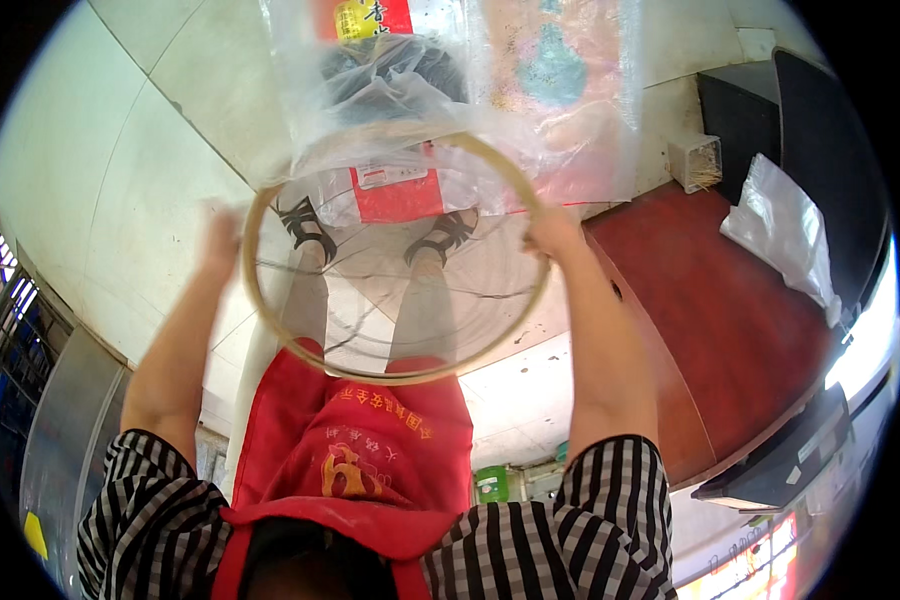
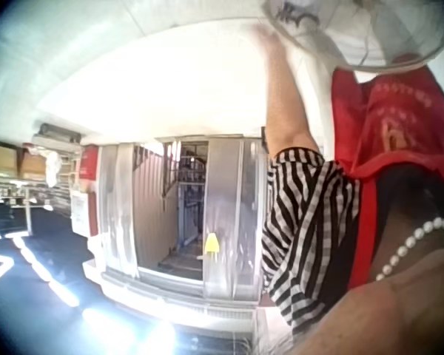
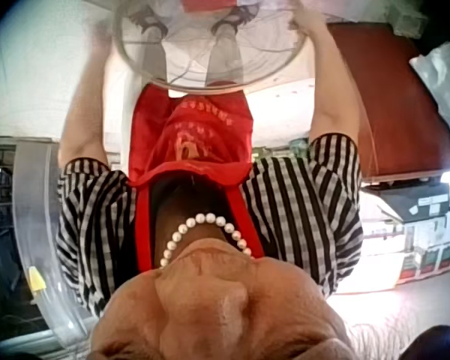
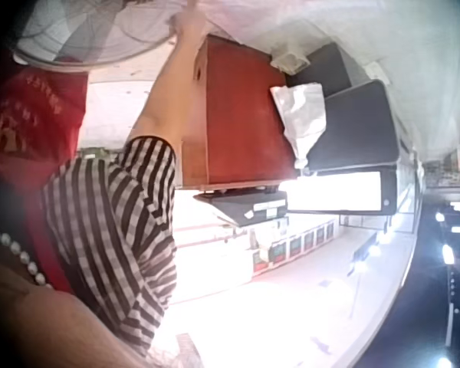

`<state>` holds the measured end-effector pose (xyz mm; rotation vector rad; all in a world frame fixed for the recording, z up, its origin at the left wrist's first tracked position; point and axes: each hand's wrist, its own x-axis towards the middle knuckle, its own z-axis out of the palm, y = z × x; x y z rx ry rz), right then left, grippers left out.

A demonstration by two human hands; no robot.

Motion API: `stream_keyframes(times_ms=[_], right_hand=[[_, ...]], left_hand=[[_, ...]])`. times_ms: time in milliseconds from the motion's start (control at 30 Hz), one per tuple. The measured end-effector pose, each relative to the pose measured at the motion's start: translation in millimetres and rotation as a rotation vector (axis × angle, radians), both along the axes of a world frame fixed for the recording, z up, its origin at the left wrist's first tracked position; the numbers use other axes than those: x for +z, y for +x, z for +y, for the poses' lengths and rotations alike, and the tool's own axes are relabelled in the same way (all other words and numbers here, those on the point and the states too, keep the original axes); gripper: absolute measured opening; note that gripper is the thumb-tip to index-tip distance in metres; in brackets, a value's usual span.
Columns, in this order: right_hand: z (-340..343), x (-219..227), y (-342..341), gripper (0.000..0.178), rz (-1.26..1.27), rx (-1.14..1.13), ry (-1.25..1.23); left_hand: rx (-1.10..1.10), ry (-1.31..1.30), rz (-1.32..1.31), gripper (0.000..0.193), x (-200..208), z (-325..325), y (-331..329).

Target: The person sits on the floor and uses a round sieve to sift black and purple grains. They shake the sieve to separate debris, then pour the grains into plastic bags and place them into a wooden bin.

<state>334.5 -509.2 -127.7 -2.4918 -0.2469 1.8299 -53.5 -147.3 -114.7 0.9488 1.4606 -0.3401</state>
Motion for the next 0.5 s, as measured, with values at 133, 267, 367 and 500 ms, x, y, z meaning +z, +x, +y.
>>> stream_keyframes(times_ms=[133,267,367,500], right_hand=[[31.0,34.9,1.0,0.020,0.107,-0.250,-0.139],[24.0,25.8,-4.2,0.016,0.048,-0.148,-0.147],[27.7,37.5,-15.6,0.028,0.045,-0.234,-0.175],[70.2,92.3,-7.5,0.039,0.049,-0.386,-0.055]], left_hand=[[0.248,-0.229,-0.062,0.077,47.4,-18.8,43.5],[0.211,-0.214,-0.068,0.076,42.4,-12.1,38.8],[0.154,-0.178,-0.042,0.067,52.5,2.9,46.3],[-0.045,0.036,-0.049,0.069,115.5,25.8,80.6]])
